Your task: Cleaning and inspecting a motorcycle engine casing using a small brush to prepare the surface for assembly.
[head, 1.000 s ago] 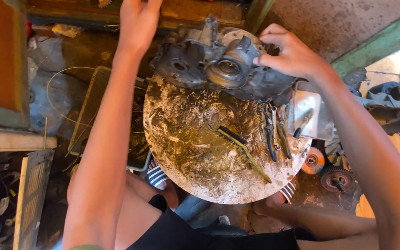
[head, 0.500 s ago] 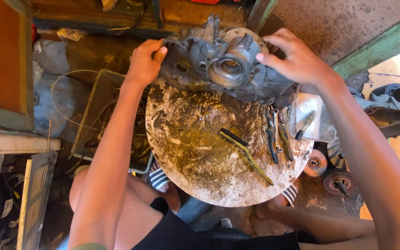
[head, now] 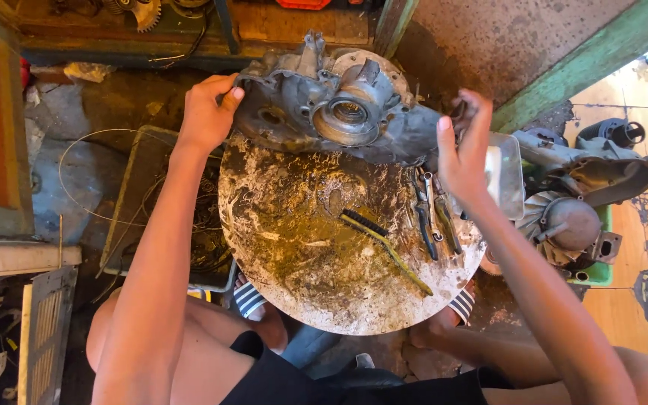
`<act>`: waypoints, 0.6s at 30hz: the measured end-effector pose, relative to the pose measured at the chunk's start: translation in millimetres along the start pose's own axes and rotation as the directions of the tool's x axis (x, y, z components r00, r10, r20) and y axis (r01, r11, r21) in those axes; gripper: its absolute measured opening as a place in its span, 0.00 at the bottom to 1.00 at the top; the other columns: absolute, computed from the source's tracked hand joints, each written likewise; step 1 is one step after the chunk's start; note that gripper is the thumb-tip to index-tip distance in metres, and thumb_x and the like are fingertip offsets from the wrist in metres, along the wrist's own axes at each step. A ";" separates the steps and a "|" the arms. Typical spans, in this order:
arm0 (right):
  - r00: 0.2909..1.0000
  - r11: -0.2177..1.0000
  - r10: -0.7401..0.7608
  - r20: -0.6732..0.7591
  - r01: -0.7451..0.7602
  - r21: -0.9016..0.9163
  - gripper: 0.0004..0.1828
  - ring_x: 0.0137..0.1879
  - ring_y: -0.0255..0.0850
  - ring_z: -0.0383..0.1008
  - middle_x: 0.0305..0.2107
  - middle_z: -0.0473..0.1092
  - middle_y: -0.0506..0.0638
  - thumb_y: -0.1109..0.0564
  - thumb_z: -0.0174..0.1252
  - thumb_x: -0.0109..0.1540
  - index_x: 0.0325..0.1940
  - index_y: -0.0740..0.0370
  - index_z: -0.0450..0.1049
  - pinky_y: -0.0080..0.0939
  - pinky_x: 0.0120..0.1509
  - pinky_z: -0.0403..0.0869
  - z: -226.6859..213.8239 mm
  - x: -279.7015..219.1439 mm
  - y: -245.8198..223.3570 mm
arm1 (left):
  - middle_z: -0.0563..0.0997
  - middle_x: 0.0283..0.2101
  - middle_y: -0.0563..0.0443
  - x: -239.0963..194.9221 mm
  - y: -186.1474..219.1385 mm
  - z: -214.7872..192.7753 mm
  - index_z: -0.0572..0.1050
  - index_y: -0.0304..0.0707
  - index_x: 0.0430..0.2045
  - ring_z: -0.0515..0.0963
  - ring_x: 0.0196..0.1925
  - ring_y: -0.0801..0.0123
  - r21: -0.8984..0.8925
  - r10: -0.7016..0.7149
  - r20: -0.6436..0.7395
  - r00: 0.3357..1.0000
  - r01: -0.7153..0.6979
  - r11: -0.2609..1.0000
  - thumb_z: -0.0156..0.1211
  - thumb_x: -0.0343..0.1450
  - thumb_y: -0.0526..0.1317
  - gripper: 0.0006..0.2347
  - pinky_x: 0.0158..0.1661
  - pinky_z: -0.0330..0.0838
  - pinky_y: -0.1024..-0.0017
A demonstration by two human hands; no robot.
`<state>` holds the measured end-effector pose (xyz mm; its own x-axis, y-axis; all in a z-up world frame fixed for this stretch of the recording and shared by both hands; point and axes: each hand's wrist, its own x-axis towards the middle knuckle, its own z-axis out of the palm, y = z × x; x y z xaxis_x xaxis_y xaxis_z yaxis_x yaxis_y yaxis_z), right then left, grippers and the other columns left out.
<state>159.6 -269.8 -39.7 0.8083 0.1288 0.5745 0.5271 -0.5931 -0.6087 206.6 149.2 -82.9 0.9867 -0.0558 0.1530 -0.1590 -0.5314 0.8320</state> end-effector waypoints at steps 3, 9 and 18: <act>0.973 0.972 0.227 -0.046 -0.223 0.072 0.33 0.52 0.43 0.65 0.53 0.60 0.58 0.38 0.44 0.73 0.71 0.64 0.48 0.44 0.57 0.67 3.3 -18.1 -5.0 | 0.71 0.64 0.35 0.8 -3.7 1.4 0.73 0.33 0.59 0.68 0.65 0.38 0.007 -0.019 0.020 1.000 0.019 1.000 0.53 0.78 0.35 0.14 0.64 0.70 0.41; 0.978 0.977 0.209 -0.005 -0.209 0.054 0.35 0.48 0.42 0.68 0.45 0.66 0.55 0.36 0.42 0.72 0.69 0.69 0.56 0.43 0.52 0.70 5.8 -24.0 -6.9 | 0.79 0.57 0.43 -1.4 -6.2 0.7 0.79 0.39 0.53 0.76 0.57 0.51 -0.017 0.051 0.041 0.998 -0.051 0.999 0.50 0.80 0.40 0.12 0.44 0.72 0.55; 0.961 0.958 0.277 0.021 -0.277 0.072 0.36 0.48 0.42 0.66 0.46 0.67 0.55 0.37 0.42 0.72 0.71 0.70 0.55 0.44 0.52 0.68 6.4 -38.8 -7.1 | 0.79 0.52 0.42 -3.2 -8.5 -1.0 0.78 0.32 0.53 0.75 0.51 0.53 0.045 0.053 0.074 0.996 -0.056 0.997 0.50 0.80 0.37 0.12 0.37 0.64 0.53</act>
<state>126.1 -265.5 -61.1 0.9280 -0.0234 0.3719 0.2996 -0.5468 -0.7818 204.7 154.8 -89.9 0.9767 -0.1465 0.1567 -0.2126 -0.5650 0.7972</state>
